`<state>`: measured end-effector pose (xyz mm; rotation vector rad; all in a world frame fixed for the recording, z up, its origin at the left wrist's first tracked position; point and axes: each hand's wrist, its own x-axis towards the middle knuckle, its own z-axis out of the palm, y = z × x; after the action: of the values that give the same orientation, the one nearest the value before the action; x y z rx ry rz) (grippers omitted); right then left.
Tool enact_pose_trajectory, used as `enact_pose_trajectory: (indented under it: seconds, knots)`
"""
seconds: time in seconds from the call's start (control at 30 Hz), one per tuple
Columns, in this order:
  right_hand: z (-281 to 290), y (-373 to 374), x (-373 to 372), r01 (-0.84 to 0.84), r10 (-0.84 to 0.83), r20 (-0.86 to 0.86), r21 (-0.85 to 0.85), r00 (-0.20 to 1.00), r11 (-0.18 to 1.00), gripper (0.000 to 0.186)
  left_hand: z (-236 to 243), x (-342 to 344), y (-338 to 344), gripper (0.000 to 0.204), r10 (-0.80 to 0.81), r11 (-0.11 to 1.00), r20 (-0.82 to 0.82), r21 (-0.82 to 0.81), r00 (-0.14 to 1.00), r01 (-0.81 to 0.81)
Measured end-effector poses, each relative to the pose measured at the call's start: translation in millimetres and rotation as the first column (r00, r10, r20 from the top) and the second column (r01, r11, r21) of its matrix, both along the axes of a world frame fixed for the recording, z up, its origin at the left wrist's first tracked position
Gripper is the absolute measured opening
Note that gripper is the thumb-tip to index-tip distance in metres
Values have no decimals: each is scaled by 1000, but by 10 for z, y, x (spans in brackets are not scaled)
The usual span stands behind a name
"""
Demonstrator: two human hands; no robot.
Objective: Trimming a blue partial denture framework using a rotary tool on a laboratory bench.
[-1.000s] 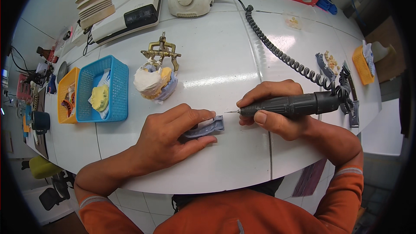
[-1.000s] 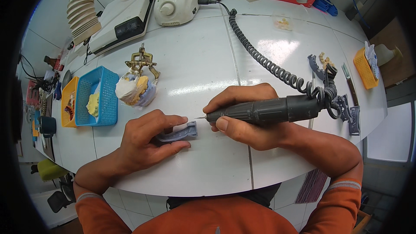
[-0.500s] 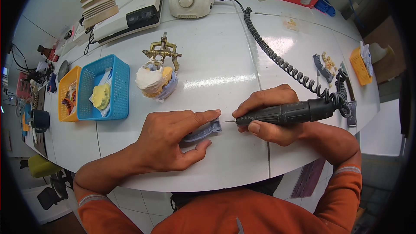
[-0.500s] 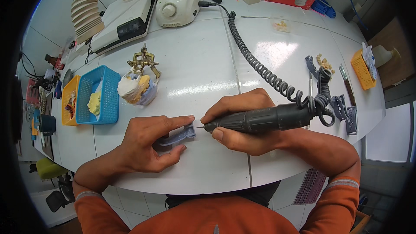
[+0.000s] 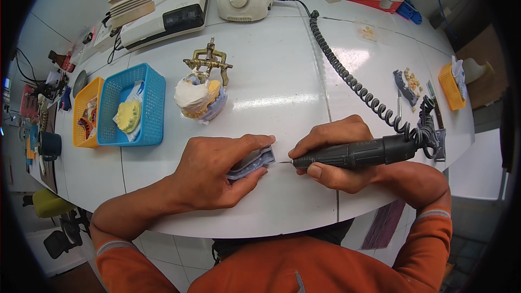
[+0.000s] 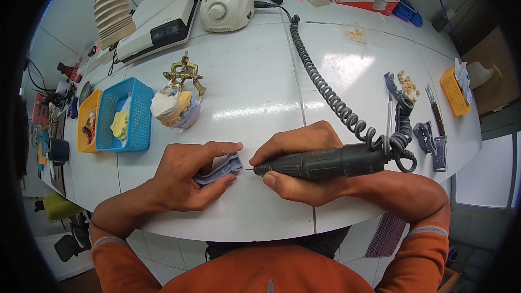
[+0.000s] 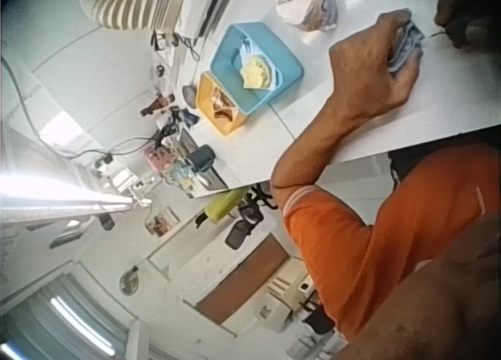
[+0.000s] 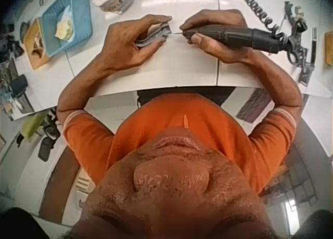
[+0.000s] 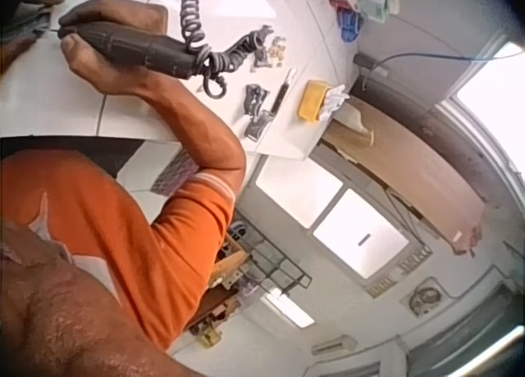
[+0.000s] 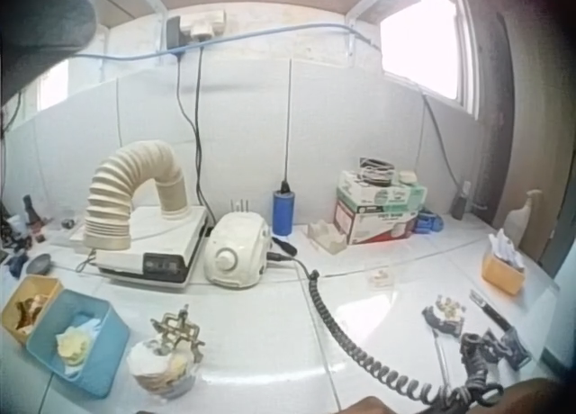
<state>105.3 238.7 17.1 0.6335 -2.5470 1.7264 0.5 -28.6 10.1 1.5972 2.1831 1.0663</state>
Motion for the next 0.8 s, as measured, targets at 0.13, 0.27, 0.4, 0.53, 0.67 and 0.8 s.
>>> enact_pose_trajectory:
  seconds: [0.13,0.27,0.4,0.53,0.67,0.8]
  knots:
    - [-5,4,8,16,-16,-10,-7,1000,1000,32,17,7,2,54,13,1000,-3,-8,1000,-13]
    - [0,-33,0,45,-44,-50,29,998,999,32,3,41,-12,57,59,997,6,-55,998,-58]
    - [10,-71,-16,61,-57,-62,68,996,996,32,-36,85,-18,57,102,994,-7,-46,995,-102]
    - [14,-90,-19,63,-59,-63,64,996,996,31,-38,106,-12,56,119,992,-19,-30,993,-120]
    - [5,-93,-16,79,-73,-84,75,994,994,30,-32,133,-4,57,152,986,-29,-59,988,-153]
    - [24,-71,-23,87,-81,-85,72,993,994,30,56,160,19,58,195,973,5,-128,981,-193]
